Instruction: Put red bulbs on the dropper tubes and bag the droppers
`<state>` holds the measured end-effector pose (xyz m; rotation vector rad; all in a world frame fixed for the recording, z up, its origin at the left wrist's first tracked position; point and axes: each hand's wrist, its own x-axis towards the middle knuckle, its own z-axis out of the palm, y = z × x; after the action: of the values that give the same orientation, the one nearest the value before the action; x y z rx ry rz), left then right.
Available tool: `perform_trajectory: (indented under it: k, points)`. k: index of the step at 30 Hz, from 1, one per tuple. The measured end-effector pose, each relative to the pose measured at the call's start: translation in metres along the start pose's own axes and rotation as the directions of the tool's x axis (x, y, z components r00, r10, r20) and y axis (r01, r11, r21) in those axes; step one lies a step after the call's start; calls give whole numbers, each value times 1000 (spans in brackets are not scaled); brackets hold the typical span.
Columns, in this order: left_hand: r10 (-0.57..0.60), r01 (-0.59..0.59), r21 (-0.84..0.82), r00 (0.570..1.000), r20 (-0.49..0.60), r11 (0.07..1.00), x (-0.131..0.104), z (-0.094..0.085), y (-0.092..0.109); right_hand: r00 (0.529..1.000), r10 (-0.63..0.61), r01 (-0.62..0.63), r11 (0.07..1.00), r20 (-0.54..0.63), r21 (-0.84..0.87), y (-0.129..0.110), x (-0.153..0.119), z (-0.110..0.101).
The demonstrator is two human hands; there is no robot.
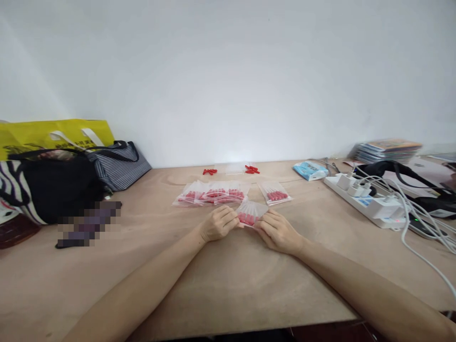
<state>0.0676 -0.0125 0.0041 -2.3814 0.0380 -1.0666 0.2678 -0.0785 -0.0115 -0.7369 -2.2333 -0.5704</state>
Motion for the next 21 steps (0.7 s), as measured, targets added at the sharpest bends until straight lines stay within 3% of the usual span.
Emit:
perform_trajectory:
  k: [12,21]
  points:
    - [-93,93,10,978,186,996,-7,-1,-4,999,48,-49,997,16,53,3,-3,-2]
    - [-112,114,1,973,202,993,-5,-8,0,990,121,-116,991,76,-71,14,-11,0]
